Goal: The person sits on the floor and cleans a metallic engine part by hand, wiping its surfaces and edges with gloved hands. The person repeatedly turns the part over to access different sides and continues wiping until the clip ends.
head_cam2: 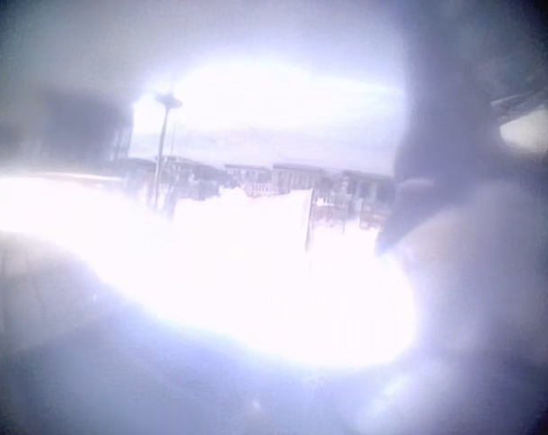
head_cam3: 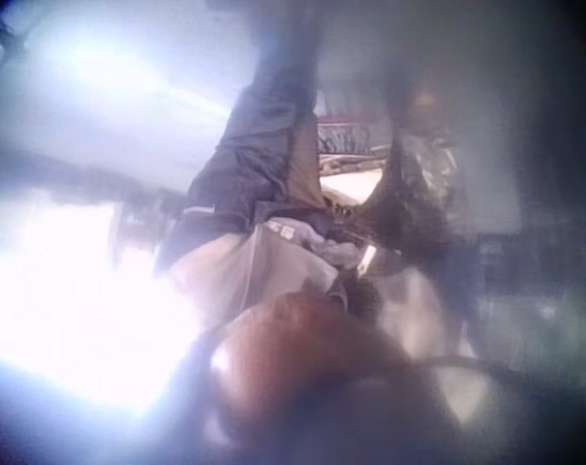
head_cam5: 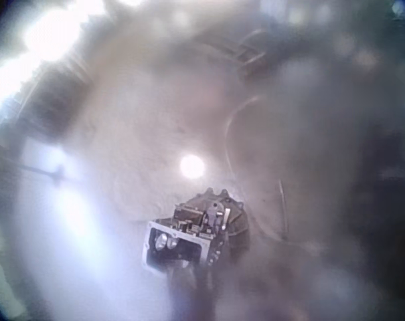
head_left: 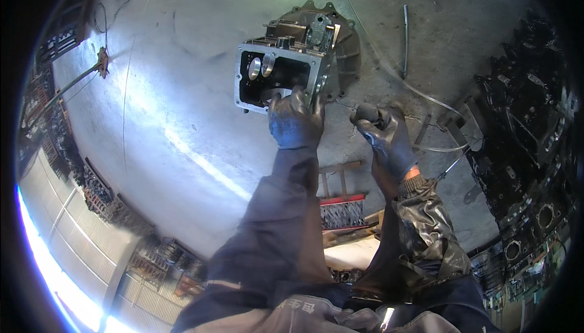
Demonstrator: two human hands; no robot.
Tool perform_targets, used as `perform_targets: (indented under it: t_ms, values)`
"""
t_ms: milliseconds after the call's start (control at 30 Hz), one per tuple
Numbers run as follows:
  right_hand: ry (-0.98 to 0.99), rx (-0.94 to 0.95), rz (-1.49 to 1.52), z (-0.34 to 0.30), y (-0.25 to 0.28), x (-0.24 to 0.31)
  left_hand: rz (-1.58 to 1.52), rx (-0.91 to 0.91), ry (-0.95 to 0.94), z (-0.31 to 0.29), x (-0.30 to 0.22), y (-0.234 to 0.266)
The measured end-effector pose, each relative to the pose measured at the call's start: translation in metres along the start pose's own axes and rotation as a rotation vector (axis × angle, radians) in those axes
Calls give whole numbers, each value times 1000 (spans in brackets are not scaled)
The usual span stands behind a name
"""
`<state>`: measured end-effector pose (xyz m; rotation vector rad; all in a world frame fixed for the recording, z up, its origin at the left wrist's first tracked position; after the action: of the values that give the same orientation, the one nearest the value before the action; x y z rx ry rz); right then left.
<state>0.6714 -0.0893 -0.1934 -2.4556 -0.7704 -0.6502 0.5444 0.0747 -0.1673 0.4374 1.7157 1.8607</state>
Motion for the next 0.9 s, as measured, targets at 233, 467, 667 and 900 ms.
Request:
perform_targets:
  t_ms: [233,467,667,900]
  values:
    - [86,33,-447,40,7,-15,30,171,-33,-1,17,-16]
    - [257,35,-1008,40,-8,42,-116,229,-105,9,18,-18]
    - [418,47,-1362,13,-22,49,-62,253,-72,9,15,-18]
    - [663,-40,-1517,-31,-21,44,-54,39,-171,7,19,-18]
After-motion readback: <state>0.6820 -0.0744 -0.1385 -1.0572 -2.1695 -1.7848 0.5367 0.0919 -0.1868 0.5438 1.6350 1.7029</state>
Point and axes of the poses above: each hand's wrist, its own z-axis towards the middle knuckle, its own y-axis out of the back of the hand, x = y × z, the point moved 5 cm from there along z, towards the middle knuckle, and after that the axes turned 3 degrees about z, right-handed, at the moved point
